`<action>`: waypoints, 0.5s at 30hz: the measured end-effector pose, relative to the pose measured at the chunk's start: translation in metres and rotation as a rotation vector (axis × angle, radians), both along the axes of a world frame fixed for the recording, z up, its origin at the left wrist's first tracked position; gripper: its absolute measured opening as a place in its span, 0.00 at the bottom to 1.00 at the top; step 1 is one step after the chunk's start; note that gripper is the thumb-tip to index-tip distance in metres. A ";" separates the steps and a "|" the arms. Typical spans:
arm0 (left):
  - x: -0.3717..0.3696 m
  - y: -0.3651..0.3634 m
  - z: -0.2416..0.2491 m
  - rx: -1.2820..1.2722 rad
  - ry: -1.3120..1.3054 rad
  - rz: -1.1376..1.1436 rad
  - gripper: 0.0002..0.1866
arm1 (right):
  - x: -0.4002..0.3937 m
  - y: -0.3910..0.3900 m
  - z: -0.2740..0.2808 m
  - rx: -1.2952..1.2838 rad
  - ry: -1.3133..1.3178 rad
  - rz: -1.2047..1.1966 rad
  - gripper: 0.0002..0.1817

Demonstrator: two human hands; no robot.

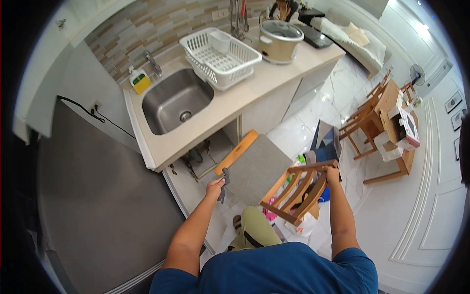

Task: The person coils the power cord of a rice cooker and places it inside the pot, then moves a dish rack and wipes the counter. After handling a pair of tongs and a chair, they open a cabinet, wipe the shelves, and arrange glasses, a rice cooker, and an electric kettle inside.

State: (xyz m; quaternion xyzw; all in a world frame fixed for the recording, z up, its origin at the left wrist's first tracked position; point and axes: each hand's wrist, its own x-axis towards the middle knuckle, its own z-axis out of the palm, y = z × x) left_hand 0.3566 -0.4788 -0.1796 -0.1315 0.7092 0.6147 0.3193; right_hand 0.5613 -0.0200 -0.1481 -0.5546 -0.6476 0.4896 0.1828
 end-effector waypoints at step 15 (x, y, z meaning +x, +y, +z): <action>-0.145 0.122 0.233 0.204 0.856 -0.006 0.19 | -0.002 -0.017 0.017 0.102 -0.171 -0.053 0.14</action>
